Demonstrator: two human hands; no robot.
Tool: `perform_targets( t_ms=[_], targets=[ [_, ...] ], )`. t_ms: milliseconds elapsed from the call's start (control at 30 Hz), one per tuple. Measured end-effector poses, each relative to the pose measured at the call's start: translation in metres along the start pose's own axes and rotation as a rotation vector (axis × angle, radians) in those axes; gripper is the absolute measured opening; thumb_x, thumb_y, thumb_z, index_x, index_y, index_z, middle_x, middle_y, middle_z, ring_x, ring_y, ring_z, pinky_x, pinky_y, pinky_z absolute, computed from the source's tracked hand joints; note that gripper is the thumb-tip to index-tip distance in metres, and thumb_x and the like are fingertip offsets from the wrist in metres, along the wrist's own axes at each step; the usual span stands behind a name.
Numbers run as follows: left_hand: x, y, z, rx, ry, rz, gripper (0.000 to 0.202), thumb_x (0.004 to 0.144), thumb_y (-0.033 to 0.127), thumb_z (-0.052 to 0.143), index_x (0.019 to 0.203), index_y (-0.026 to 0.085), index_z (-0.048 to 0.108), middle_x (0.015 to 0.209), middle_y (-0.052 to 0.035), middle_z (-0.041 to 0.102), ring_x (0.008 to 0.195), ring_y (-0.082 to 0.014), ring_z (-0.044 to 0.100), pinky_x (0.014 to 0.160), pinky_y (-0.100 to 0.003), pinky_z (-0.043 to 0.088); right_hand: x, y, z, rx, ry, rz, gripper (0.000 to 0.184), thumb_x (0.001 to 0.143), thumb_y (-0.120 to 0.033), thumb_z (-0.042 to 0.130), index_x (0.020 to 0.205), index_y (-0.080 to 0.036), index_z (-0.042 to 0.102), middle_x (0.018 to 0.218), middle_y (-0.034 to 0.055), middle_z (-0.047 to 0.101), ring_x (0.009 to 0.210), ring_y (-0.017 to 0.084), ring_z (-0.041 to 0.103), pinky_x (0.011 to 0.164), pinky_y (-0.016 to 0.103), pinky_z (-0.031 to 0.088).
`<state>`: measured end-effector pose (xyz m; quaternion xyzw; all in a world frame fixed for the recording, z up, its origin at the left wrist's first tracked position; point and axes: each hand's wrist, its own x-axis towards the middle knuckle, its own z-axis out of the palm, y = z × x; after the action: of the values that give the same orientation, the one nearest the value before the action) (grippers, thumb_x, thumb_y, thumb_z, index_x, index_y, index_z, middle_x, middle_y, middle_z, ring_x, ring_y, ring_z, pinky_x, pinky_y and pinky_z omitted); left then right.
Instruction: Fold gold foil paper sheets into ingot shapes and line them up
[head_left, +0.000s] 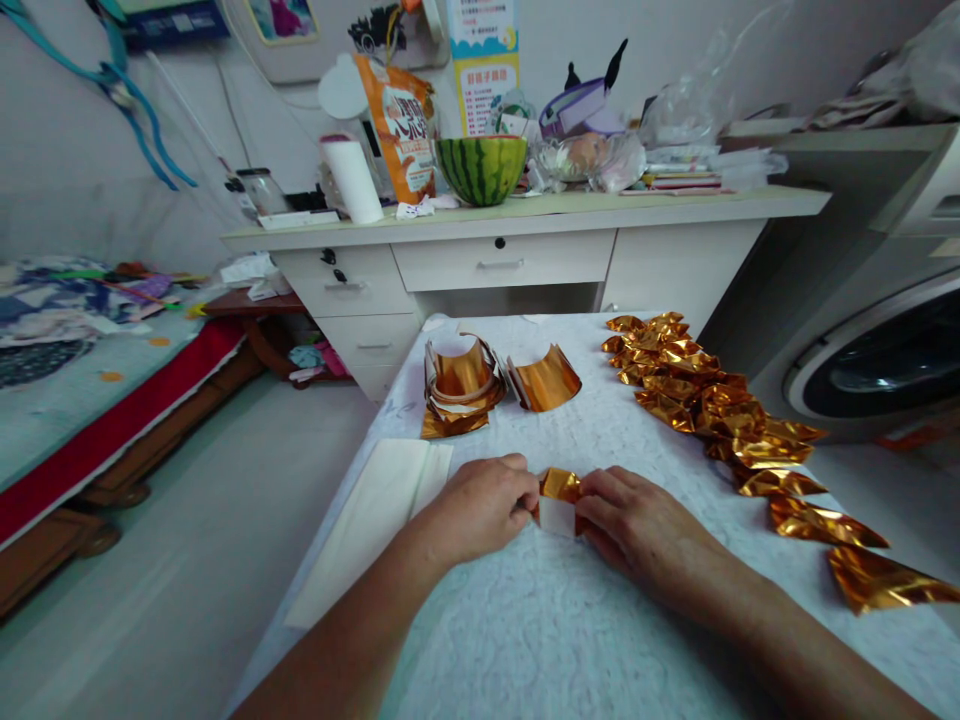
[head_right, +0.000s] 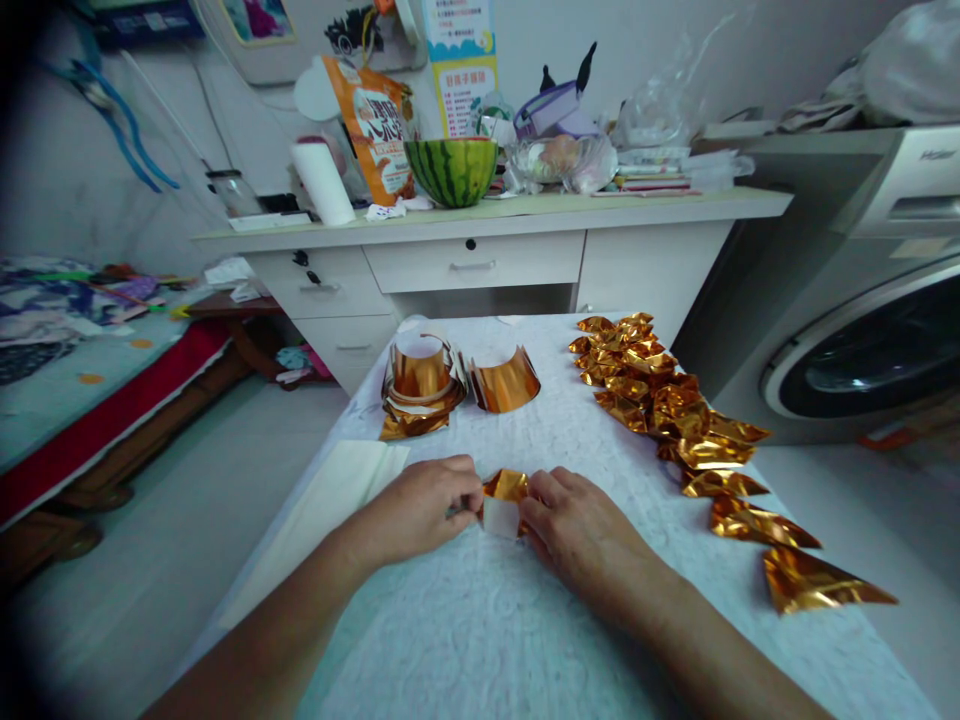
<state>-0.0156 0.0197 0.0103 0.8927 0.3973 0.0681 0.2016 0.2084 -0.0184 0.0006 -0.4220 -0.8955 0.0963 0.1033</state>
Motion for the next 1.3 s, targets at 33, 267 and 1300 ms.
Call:
perform_targets(
  t_ms=[33,267,1300],
  targets=[
    [0.001,0.000,0.001,0.005,0.008,0.009,0.011,0.078,0.011,0.056,0.077,0.020,0.063,0.081,0.0017,0.057,0.072,-0.0125,0.056,0.062,-0.024,0.037,0.000,0.000,0.000,-0.020,-0.005,-0.002,0.014,0.087,-0.012,0.054,0.082,-0.018,0.066,0.087,0.0080,0.063,0.077,0.020,0.054,0.066,0.033,0.042],
    [0.002,0.002,0.001,0.048,0.050,0.064,0.019,0.076,0.011,0.060,0.089,0.022,0.066,0.093,-0.0008,0.056,0.090,-0.0178,0.054,0.078,-0.029,0.044,-0.001,-0.002,0.001,-0.111,-0.039,-0.003,0.017,0.090,-0.014,0.052,0.088,-0.018,0.068,0.088,0.0089,0.064,0.078,0.022,0.055,0.066,0.034,0.043],
    [0.008,0.010,0.020,-0.005,0.157,0.080,0.010,0.088,0.011,0.054,0.085,0.018,0.060,0.082,-0.0002,0.061,0.081,-0.0161,0.055,0.072,-0.027,0.041,-0.005,0.013,0.003,0.238,0.011,0.171,0.021,0.092,-0.013,0.047,0.093,-0.021,0.066,0.086,0.0044,0.062,0.081,0.019,0.056,0.072,0.030,0.042]
  ],
)
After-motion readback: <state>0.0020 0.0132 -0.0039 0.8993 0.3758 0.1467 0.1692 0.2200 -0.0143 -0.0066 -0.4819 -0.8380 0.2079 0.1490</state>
